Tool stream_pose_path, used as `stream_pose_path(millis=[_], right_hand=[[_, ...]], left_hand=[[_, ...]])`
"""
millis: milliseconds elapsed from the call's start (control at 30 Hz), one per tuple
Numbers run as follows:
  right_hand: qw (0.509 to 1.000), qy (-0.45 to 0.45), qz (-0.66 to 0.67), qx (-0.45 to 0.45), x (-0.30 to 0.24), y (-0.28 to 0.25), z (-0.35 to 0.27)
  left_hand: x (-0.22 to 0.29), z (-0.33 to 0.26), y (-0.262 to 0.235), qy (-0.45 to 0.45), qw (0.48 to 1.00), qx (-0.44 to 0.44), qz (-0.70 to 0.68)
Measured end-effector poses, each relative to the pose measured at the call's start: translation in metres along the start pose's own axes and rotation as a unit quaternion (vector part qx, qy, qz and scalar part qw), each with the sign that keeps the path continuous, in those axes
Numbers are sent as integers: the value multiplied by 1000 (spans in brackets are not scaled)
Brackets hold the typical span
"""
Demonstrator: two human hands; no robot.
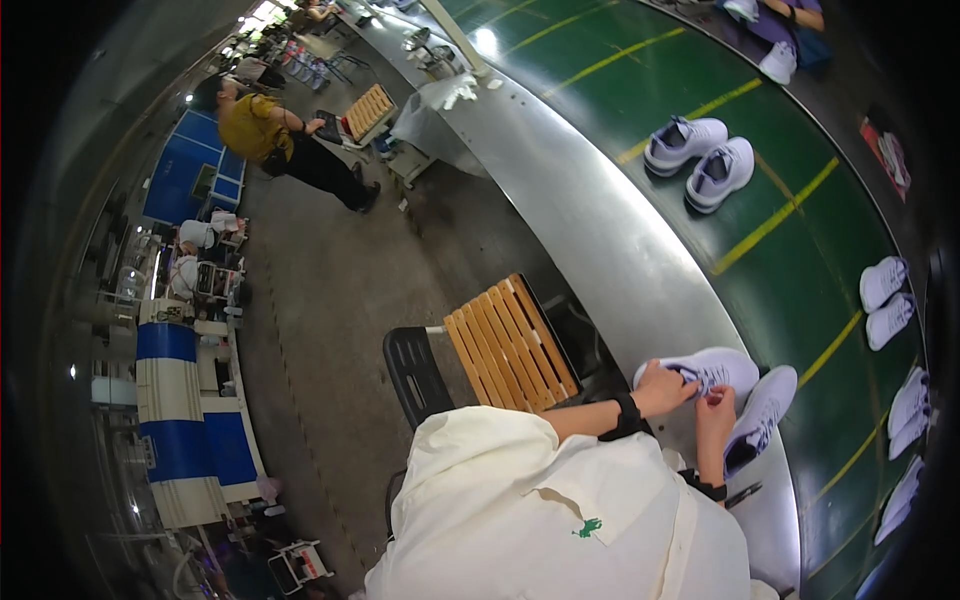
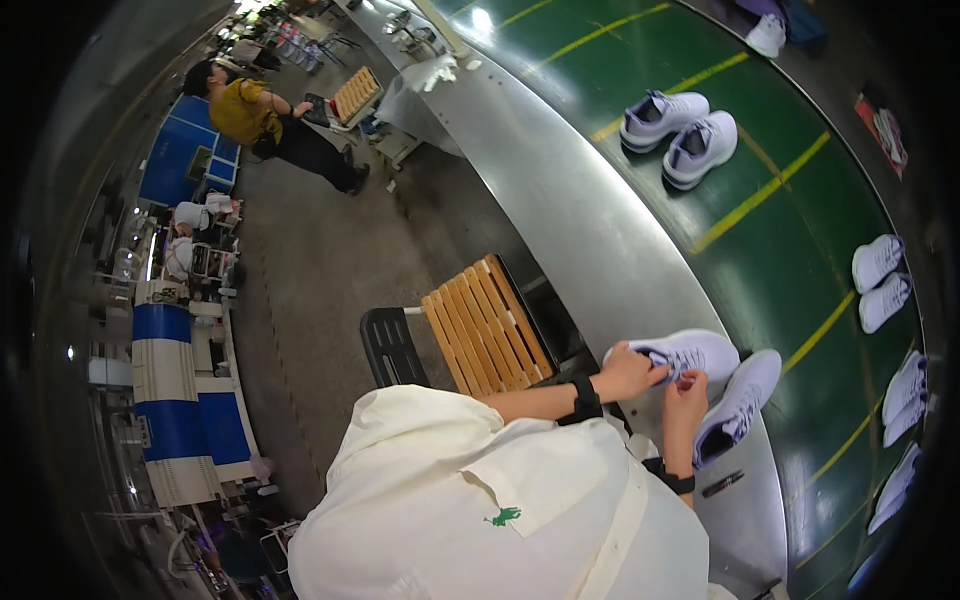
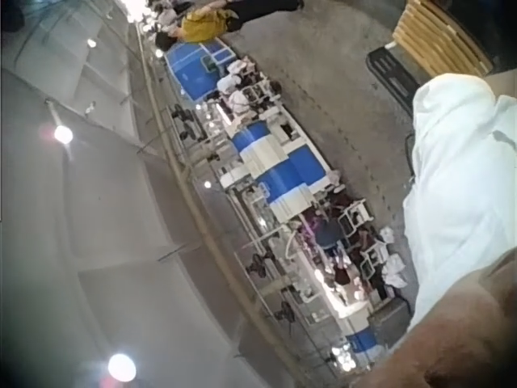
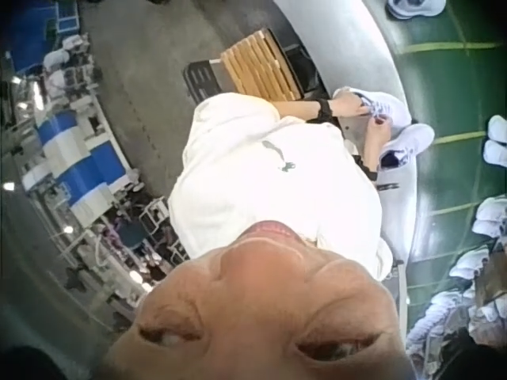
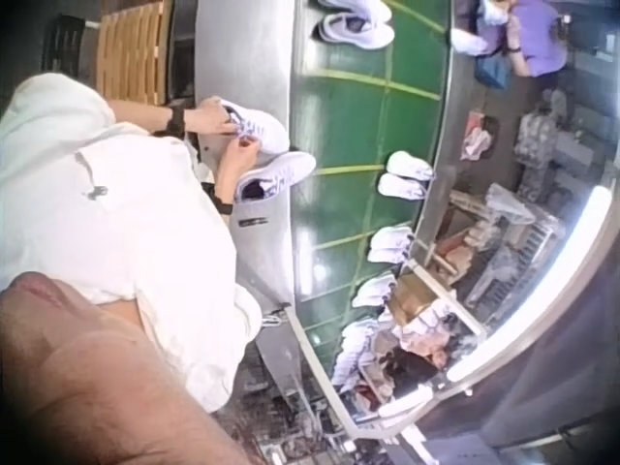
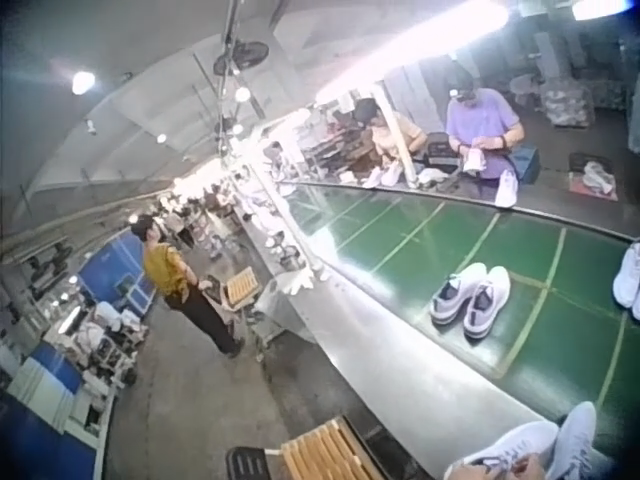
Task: Lacing white athletic shoes on a conveyor belt in a manufacturing facility.
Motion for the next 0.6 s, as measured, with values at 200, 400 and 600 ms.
stream_pose_path(millis=[200, 400, 600], right_hand=[[999, 37, -10, -14, 11, 9, 7], [959, 219, 151, -101, 34, 30, 5], [977, 18, 188, -104, 12, 26, 3]], left_hand=[[-2, 3, 5, -23, 1000, 6, -9], [-8, 4, 13, -51, 999, -7, 14], [0, 2, -5, -79, 994, 60, 34]])
Point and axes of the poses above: each hand's wrist, its own z-axis towards the middle knuckle, its own y-axis out of the palm, x = y × z, the point moved 8 cm from there along z, towards the middle knuckle, and after that the axes turned 4 degrees about y, right-handed, at the moved point
